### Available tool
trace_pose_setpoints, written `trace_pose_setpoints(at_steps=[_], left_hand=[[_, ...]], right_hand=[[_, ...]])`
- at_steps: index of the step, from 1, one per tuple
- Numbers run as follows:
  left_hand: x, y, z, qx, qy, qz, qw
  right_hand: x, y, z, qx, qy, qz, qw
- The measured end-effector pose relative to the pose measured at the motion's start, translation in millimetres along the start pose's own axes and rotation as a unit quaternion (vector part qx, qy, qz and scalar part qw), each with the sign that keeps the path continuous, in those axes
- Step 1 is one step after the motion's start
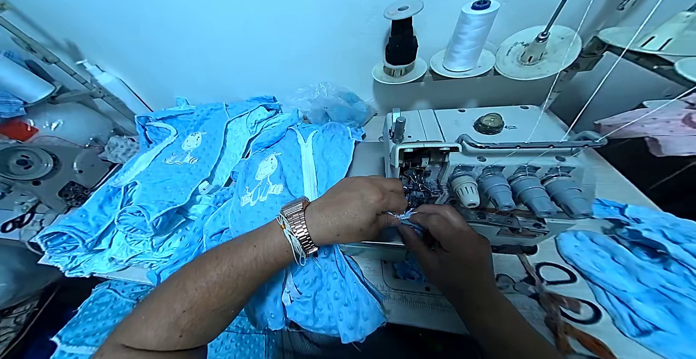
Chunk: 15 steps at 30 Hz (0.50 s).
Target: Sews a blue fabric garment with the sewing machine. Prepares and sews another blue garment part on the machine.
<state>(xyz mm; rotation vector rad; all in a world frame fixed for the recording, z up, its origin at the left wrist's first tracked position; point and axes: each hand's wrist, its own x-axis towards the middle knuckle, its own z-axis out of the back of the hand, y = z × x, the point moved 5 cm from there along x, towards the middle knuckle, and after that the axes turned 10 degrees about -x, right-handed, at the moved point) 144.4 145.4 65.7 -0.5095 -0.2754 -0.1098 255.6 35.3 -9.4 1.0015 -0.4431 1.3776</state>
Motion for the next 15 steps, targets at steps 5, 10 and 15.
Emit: trace_pose_setpoints(at_steps=[5, 10, 15], left_hand=[[-2, 11, -4, -0.1, -0.011, 0.009, 0.995], [-1, 10, -17, -0.063, -0.044, -0.017, 0.997], [-15, -22, -44, 0.137, -0.106, -0.071, 0.982]], right_hand=[[0, 0, 0, 0.035, -0.024, -0.013, 0.999], [-3, -5, -1, 0.079, -0.036, 0.016, 0.996], [-5, -19, 8, 0.098, 0.018, 0.083, 0.991]])
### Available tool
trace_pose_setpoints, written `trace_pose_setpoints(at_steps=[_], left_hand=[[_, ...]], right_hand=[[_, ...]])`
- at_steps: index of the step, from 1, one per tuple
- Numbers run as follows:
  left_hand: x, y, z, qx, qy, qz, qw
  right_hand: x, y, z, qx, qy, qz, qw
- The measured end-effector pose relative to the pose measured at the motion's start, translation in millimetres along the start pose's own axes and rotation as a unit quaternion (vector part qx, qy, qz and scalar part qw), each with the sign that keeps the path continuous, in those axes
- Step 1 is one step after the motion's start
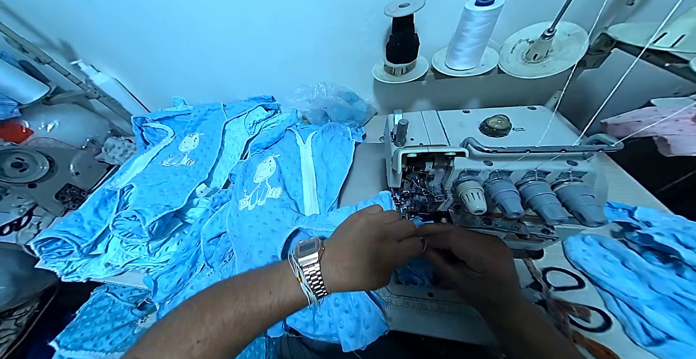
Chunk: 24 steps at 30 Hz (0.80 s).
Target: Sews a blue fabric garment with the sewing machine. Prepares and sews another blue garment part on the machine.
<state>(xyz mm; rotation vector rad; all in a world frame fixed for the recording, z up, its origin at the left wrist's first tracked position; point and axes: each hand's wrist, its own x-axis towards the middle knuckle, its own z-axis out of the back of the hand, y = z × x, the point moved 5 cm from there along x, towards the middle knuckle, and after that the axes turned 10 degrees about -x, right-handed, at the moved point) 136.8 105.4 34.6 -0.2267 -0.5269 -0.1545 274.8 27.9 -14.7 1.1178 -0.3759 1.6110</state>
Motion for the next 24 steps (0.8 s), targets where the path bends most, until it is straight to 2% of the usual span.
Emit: trace_pose_setpoints(at_steps=[3, 7, 13, 18, 24], left_hand=[[-3, -6, -5, 0.042, -0.029, -0.023, 0.998], [3, -8, -11, 0.064, -0.017, -0.032, 0.997], [10, -6, -13, 0.096, -0.005, 0.0, 0.995], [14, 4, 8, 0.073, 0.08, 0.057, 0.993], [31, 18, 37, 0.185, 0.163, 0.043, 0.968]], right_hand=[[-4, -4, 2, -0.026, 0.004, 0.016, 1.0], [-7, 0, 1, -0.059, 0.008, 0.019, 0.998], [-20, 4, 3, -0.06, -0.029, -0.023, 0.998], [-32, 5, 6, -0.078, -0.04, -0.112, 0.99], [-47, 16, -21, -0.04, 0.048, -0.212, 0.975]])
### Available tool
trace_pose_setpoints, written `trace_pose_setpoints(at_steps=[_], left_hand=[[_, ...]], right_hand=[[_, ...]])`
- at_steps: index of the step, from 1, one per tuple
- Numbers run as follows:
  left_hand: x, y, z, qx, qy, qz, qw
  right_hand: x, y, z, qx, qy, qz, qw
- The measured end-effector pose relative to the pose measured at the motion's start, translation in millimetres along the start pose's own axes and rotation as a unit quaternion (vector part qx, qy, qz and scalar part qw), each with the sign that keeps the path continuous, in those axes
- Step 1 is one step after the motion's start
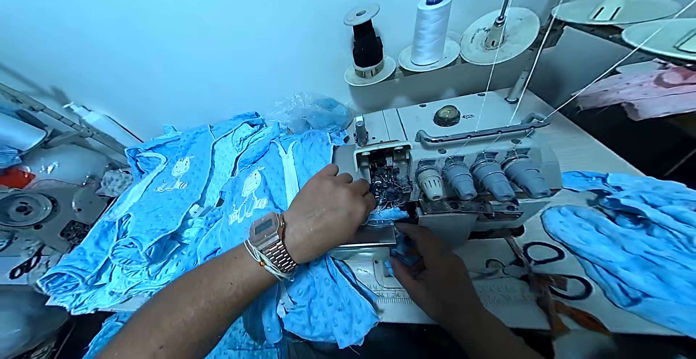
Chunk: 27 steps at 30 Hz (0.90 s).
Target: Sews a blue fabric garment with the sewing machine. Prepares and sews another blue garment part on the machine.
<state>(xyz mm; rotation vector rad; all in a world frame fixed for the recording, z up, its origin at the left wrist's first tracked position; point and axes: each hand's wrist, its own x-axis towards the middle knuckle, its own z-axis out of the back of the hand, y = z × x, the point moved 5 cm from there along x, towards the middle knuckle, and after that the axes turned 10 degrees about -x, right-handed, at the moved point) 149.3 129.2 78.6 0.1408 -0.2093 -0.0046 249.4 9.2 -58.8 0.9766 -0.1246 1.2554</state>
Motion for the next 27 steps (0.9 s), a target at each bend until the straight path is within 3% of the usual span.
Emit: trace_pose_setpoints(at_steps=[4, 6, 9, 10, 12, 14, 18, 24, 27], left_hand=[[1, -18, 3, -0.085, 0.019, -0.053, 0.995], [-3, -33, -12, -0.122, -0.001, -0.056, 0.991], [-9, -47, -31, -0.106, -0.043, -0.053, 0.992], [-10, -49, -32, -0.096, -0.053, -0.053, 0.993], [-11, -50, -34, -0.086, -0.068, -0.049, 0.993], [-11, -50, -34, -0.081, -0.084, -0.048, 0.992], [-10, -48, -38, -0.081, -0.11, -0.033, 0.99], [-16, -43, -46, -0.108, -0.17, 0.014, 0.979], [-21, -42, -48, -0.111, -0.2, 0.05, 0.972]], right_hand=[[-4, -4, -1, 0.014, -0.019, 0.013, 1.0], [-6, -9, 5, -0.053, -0.02, 0.039, 0.998], [-8, -10, 9, -0.166, 0.054, 0.051, 0.983], [-7, -8, 13, -0.17, 0.034, 0.05, 0.984], [0, -2, 25, -0.129, -0.055, 0.056, 0.989], [11, 5, 32, -0.06, -0.091, 0.081, 0.991], [28, 6, 21, -0.019, -0.052, 0.129, 0.99], [24, 2, 8, -0.006, 0.008, 0.134, 0.991], [24, 4, 7, -0.059, -0.017, 0.135, 0.989]])
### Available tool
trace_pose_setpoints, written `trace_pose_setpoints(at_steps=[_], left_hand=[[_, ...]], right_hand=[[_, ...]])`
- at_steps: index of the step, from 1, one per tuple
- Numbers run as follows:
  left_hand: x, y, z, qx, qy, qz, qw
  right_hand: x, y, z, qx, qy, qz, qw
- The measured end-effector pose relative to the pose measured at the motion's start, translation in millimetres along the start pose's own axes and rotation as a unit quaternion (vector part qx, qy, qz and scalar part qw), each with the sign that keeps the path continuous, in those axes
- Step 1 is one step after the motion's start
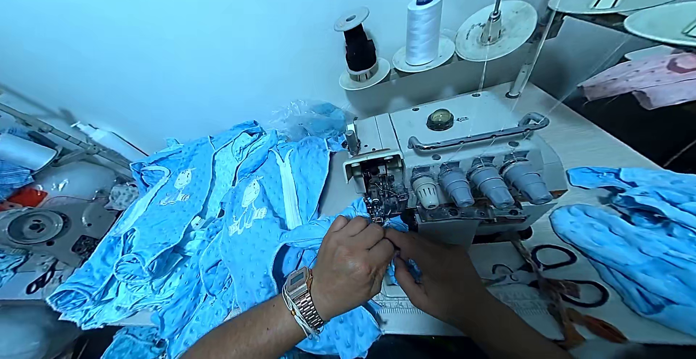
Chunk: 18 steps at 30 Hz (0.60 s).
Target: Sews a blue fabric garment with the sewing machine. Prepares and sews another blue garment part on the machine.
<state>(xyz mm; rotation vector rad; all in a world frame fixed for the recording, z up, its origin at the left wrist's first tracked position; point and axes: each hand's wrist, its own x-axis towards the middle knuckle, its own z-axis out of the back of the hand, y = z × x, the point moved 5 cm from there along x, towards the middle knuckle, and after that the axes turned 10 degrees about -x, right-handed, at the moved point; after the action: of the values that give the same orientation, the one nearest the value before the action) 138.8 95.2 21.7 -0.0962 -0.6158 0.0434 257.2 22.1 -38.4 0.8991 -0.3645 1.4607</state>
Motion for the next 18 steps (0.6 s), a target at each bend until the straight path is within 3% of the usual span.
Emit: trace_pose_setpoints(at_steps=[4, 7, 14, 18], left_hand=[[-10, -1, 2, 0.019, -0.021, 0.037, 0.999], [-14, -6, 3, 0.035, -0.034, 0.044, 0.998], [-22, -29, -6, 0.032, -0.024, 0.052, 0.998], [-5, -29, 17, 0.055, 0.01, 0.028, 0.998]], right_hand=[[-1, -2, 4, 0.026, -0.033, -0.018, 0.999], [0, 0, 3, 0.111, 0.027, 0.001, 0.993], [4, 5, 0, -0.028, 0.026, 0.018, 0.999], [1, 9, 1, -0.042, -0.004, 0.014, 0.999]])
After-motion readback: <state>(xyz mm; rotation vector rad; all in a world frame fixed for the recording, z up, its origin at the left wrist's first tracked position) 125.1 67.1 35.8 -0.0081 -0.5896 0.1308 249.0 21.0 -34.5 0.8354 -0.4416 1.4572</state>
